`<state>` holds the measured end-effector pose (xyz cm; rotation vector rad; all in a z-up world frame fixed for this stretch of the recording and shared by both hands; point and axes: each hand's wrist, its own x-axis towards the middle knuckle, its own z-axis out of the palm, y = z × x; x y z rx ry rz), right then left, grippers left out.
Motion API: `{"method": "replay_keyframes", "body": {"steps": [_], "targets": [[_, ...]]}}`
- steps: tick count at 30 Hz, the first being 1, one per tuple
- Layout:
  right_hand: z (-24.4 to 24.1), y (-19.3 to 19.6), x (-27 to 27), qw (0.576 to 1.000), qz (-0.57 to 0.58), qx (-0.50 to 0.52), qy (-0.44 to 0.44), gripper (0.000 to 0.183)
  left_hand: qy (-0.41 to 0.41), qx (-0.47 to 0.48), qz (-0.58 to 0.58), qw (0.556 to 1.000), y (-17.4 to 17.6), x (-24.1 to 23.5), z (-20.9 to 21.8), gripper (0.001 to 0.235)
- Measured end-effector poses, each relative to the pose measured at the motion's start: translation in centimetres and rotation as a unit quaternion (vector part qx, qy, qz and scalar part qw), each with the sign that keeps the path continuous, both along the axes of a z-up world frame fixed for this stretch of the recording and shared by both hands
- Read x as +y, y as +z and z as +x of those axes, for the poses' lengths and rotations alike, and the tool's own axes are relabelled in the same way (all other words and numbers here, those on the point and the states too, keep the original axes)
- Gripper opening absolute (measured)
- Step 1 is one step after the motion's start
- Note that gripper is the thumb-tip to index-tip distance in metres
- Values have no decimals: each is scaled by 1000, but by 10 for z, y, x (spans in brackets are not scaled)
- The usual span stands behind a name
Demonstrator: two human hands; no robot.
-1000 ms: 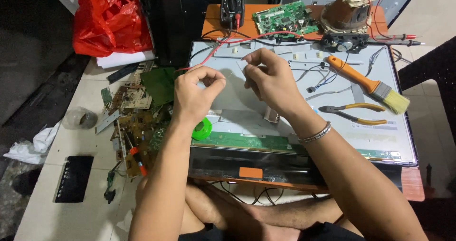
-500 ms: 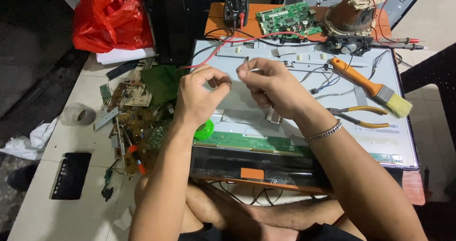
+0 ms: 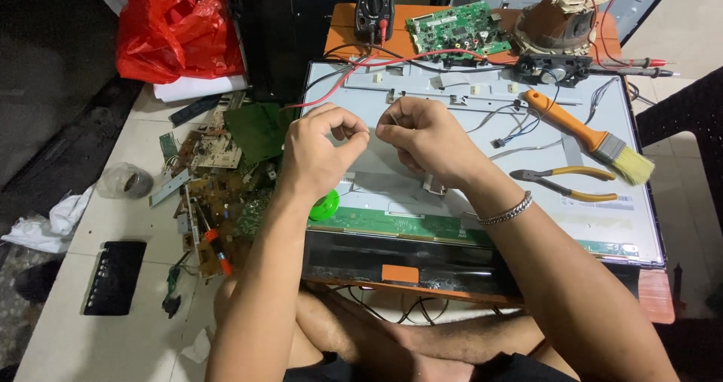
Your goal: The person sits on the floor and uses a soldering iron to work on a small electronic component held in their hands. They apply solder from a spool to the component and then use a brush to clean the area.
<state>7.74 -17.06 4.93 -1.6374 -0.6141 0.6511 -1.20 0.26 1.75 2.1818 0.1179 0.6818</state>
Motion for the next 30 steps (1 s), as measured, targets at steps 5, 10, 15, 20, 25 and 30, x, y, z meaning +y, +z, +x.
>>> {"method": "replay_keyframes", "body": {"steps": [5, 10, 15, 20, 25, 30], "targets": [[3, -5, 2, 1000, -12, -16, -20, 13, 2, -6, 14, 1000, -3, 0, 2, 3], [2, -2, 0, 999, -21, -11, -30, 13, 5, -30, 33, 999, 4, -3, -1, 2], [2, -1, 1, 999, -16, 1, -39, 11, 1, -60, 85, 995, 2, -3, 1, 4], [1, 0, 1, 999, -8, 14, -49, 10, 4, -85, 103, 991, -1, -2, 3, 7], [-2, 6, -1, 999, 0, 10, -36, 13, 18, -75, 111, 991, -5, -2, 4, 9], [-12, 30, -4, 998, -54, -12, -25, 47, 59, 7, 85, 995, 0, -2, 0, 5]]}}
